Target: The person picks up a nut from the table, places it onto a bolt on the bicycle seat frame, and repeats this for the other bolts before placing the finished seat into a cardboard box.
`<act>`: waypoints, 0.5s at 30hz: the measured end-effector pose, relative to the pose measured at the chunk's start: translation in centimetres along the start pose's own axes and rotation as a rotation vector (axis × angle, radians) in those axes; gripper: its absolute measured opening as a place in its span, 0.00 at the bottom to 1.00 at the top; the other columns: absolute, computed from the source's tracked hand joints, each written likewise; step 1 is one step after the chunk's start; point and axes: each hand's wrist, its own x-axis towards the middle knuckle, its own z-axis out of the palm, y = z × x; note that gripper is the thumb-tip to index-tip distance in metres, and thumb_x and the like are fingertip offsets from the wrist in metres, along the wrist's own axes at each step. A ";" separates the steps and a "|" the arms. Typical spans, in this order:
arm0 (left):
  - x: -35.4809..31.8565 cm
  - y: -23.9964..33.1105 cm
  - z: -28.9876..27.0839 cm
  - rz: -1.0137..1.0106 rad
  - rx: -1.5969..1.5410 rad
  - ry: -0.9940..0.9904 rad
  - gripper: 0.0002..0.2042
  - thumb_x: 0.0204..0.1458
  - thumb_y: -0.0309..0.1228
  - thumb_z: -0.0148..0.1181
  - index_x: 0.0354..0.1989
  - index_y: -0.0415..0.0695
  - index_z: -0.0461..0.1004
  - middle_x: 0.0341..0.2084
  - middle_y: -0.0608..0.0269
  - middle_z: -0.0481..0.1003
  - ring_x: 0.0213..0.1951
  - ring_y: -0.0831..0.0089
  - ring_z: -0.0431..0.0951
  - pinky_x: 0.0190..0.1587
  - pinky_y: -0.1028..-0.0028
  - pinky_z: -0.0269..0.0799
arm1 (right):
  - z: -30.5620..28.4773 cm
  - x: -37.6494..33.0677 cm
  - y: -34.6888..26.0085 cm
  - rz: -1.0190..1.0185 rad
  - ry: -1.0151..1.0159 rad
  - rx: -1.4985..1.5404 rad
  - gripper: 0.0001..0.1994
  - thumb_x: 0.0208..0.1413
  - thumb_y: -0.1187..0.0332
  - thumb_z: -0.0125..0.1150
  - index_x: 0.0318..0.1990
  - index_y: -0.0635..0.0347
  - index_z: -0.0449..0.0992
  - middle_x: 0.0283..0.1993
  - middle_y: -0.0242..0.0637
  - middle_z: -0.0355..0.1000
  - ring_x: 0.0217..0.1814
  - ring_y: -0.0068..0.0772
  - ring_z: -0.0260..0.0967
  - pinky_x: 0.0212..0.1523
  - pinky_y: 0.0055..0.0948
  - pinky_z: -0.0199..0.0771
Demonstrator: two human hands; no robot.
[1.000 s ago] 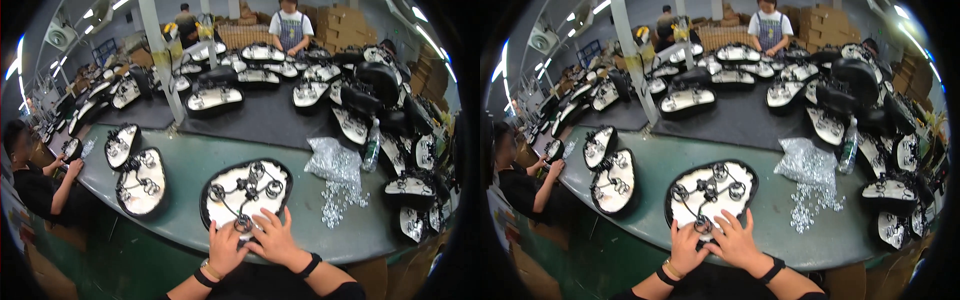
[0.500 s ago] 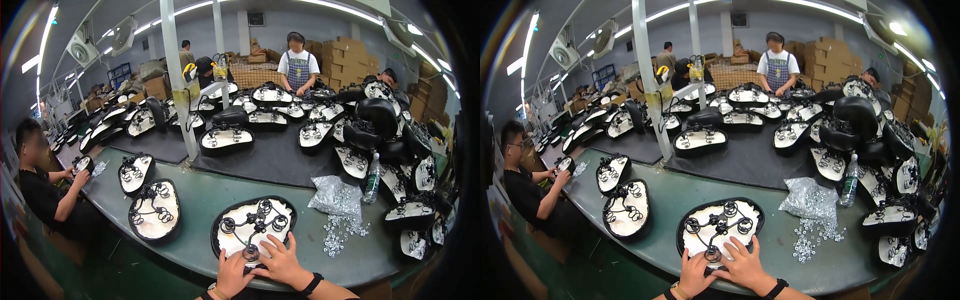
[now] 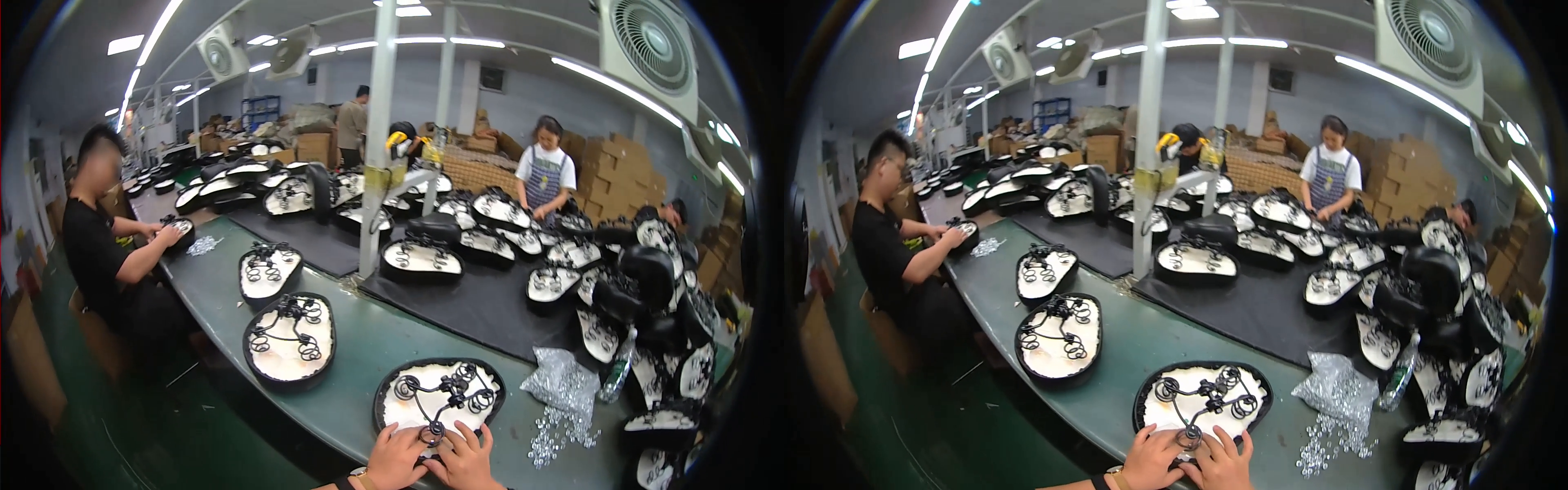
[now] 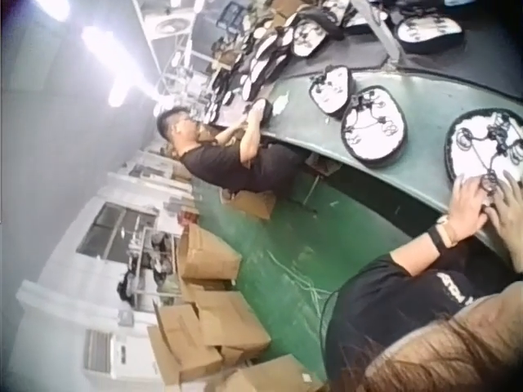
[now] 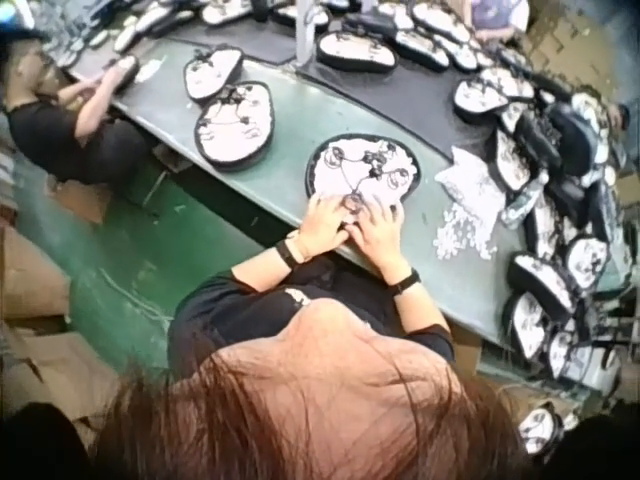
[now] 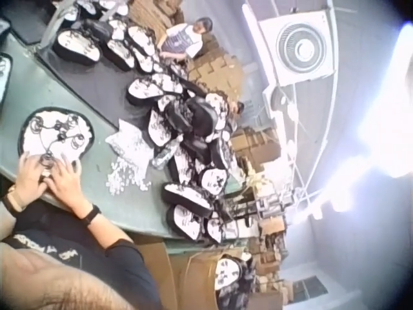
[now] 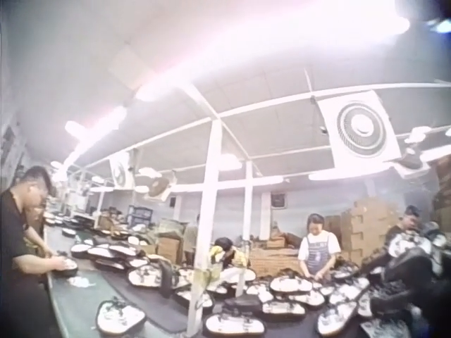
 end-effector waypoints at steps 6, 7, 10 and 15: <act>-0.1 0.1 0.1 -0.027 -0.045 0.025 0.26 0.45 0.38 0.68 0.56 0.44 0.76 0.56 0.50 0.73 0.61 0.51 0.70 0.69 0.46 0.55 | 0.8 -0.4 0.1 0.010 -0.037 -0.107 0.24 0.59 0.52 0.64 0.54 0.62 0.76 0.64 0.50 0.68 0.71 0.57 0.59 0.71 0.68 0.49; 0.0 0.2 0.2 -0.012 -0.041 0.021 0.27 0.46 0.38 0.68 0.56 0.43 0.75 0.56 0.50 0.73 0.61 0.52 0.70 0.69 0.47 0.55 | 0.8 -0.4 0.2 -0.008 -0.039 -0.114 0.24 0.59 0.52 0.64 0.54 0.62 0.76 0.64 0.50 0.68 0.71 0.57 0.59 0.71 0.68 0.49; -0.1 0.1 0.5 0.011 -0.068 0.107 0.28 0.45 0.37 0.70 0.57 0.42 0.74 0.53 0.50 0.75 0.59 0.52 0.72 0.66 0.52 0.61 | 0.4 -0.3 0.3 0.000 -0.057 -0.123 0.24 0.59 0.51 0.64 0.55 0.59 0.76 0.63 0.49 0.68 0.71 0.56 0.59 0.71 0.67 0.49; 0.1 0.3 0.4 0.043 -0.061 0.144 0.27 0.44 0.37 0.71 0.55 0.43 0.75 0.51 0.52 0.76 0.57 0.53 0.74 0.63 0.55 0.65 | 0.4 -0.7 0.7 -0.015 -0.053 -0.113 0.22 0.57 0.53 0.67 0.53 0.58 0.78 0.60 0.47 0.70 0.70 0.55 0.61 0.71 0.65 0.50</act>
